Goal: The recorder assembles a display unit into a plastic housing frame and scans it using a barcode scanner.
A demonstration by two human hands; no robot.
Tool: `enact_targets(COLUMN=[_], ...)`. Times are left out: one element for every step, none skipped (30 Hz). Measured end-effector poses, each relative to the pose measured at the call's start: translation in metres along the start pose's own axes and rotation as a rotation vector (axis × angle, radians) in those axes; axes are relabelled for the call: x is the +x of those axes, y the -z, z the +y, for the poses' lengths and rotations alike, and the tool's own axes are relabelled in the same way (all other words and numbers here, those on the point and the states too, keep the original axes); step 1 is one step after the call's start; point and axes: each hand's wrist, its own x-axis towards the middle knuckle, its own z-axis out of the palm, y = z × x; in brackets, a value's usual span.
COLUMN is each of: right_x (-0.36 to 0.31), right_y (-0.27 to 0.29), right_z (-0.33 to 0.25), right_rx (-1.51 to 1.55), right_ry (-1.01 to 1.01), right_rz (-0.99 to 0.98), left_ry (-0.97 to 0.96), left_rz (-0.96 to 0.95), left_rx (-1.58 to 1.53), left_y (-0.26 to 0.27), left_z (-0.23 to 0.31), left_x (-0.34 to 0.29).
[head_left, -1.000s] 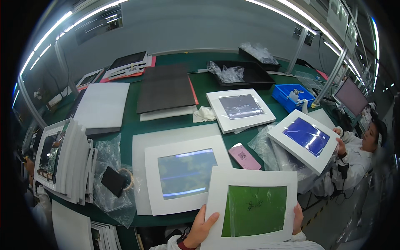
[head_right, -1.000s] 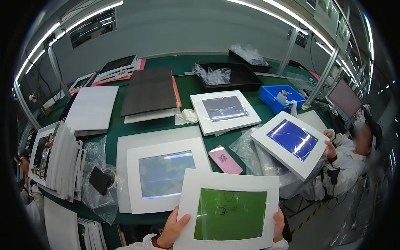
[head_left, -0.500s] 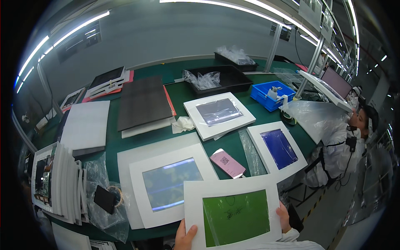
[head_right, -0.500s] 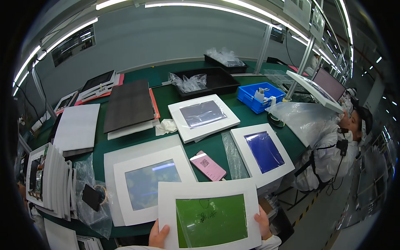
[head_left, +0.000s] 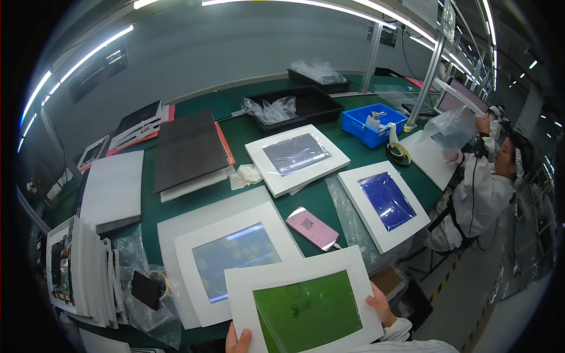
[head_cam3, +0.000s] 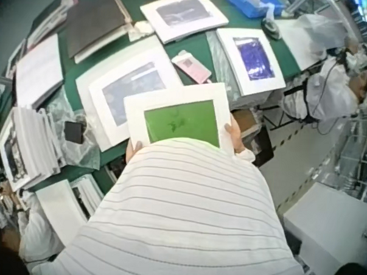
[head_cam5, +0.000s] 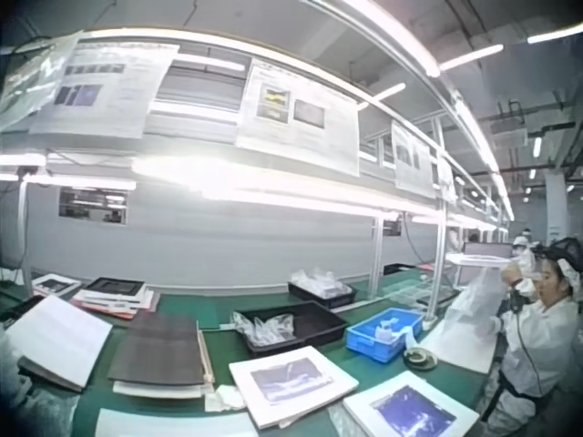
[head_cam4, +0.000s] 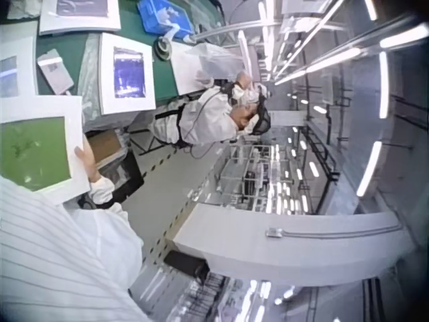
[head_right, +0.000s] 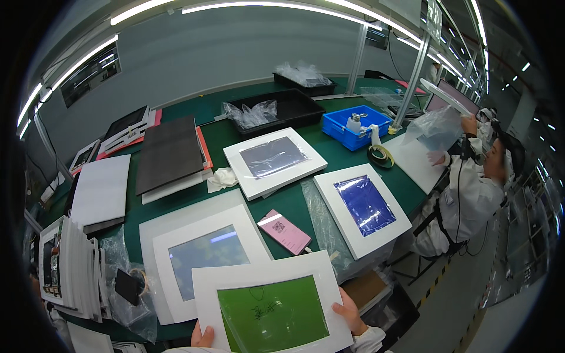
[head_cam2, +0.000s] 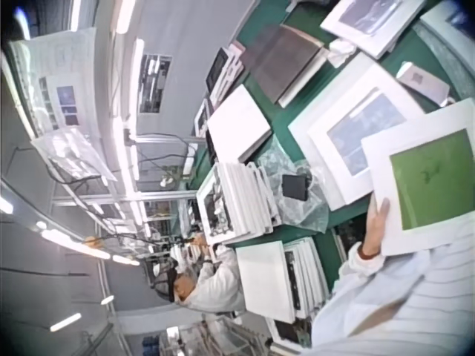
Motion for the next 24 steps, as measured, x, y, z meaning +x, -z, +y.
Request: enact_targets(right_x=[0.000,0.000,-0.001,-0.001,-0.002,-0.002,-0.002,-0.002,-0.003,-0.004,-0.003,-0.003,-0.002,-0.002,-0.002,-0.002,-0.002,-0.002,-0.001,-0.001,-0.001,-0.001,-0.001,-0.002], right_y=[0.000,0.001,0.001,0.001,0.001,0.002,0.003,0.003,0.002,0.000,-0.001,0.000,0.001,0.002,0.001,0.000,0.000,0.000,0.000,0.001,0.001,0.002,0.002,0.003], right_z=[0.001,0.001,0.002,0.002,0.003,0.003,0.004,0.004,0.003,0.002,0.002,0.004,0.006,0.007,0.008,0.008,0.008,0.008,0.009,0.009,0.010,0.011,0.011,0.012], right_rx=[-0.002,0.005,0.005,-0.002,-0.008,-0.006,-0.015,-0.024,-0.022,-0.025,-0.026,-0.022,-0.021,-0.021,-0.020,-0.027,-0.035,-0.035,-0.037,-0.039,-0.038,-0.039,-0.040,-0.040], right_ry=[-0.005,-0.014,-0.009,-0.011,-0.016,-0.015,-0.015,-0.015,-0.014,-0.012,-0.013,-0.016,-0.024,-0.030,-0.032,-0.031,-0.030,-0.031,-0.026,-0.021,-0.023,-0.020,-0.016,-0.017], right_rz=[0.004,0.010,0.018,0.015,0.012,0.017,0.019,0.019,0.020,0.021,0.019,0.016,0.009,0.005,0.004,0.000,-0.001,-0.002,-0.002,-0.002,-0.003,0.000,0.002,0.003], left_ry=[0.000,-0.001,0.000,0.001,0.002,0.003,0.006,0.006,0.008,0.008,0.009,0.011,0.013,0.011,0.011,0.011,0.013,0.014,0.023,0.032,0.034,0.027,0.020,0.021], left_rz=[0.021,0.041,0.038,0.029,0.021,0.013,0.004,0.000,-0.003,-0.009,-0.007,-0.006,-0.001,-0.002,0.000,-0.007,-0.015,-0.014,-0.002,0.010,0.012,0.010,0.007,0.007], left_rx=[0.036,0.072,0.093,0.105,0.116,0.124,0.130,0.138,0.142,0.146,0.153,0.159,0.163,0.171,0.172,0.155,0.136,0.136,0.139,0.143,0.143,0.172,0.201,0.201], left_y=[-0.002,-0.004,-0.002,-0.002,-0.001,0.000,0.001,0.002,0.003,0.003,0.003,0.004,0.006,0.007,0.008,0.009,0.009,0.008,0.006,0.005,0.005,0.004,0.004,0.004], left_z=[0.004,0.006,0.008,0.009,0.009,0.009,0.009,0.009,0.008,0.009,0.009,0.010,0.010,0.009,0.008,0.007,0.007,0.007,0.009,0.010,0.011,0.012,0.012,0.012], left_x=[-0.002,-0.003,-0.003,-0.002,-0.002,-0.001,0.001,0.000,0.000,0.001,0.001,0.001,0.000,0.001,0.001,0.001,0.001,0.001,0.000,0.000,0.000,0.000,-0.001,-0.001])
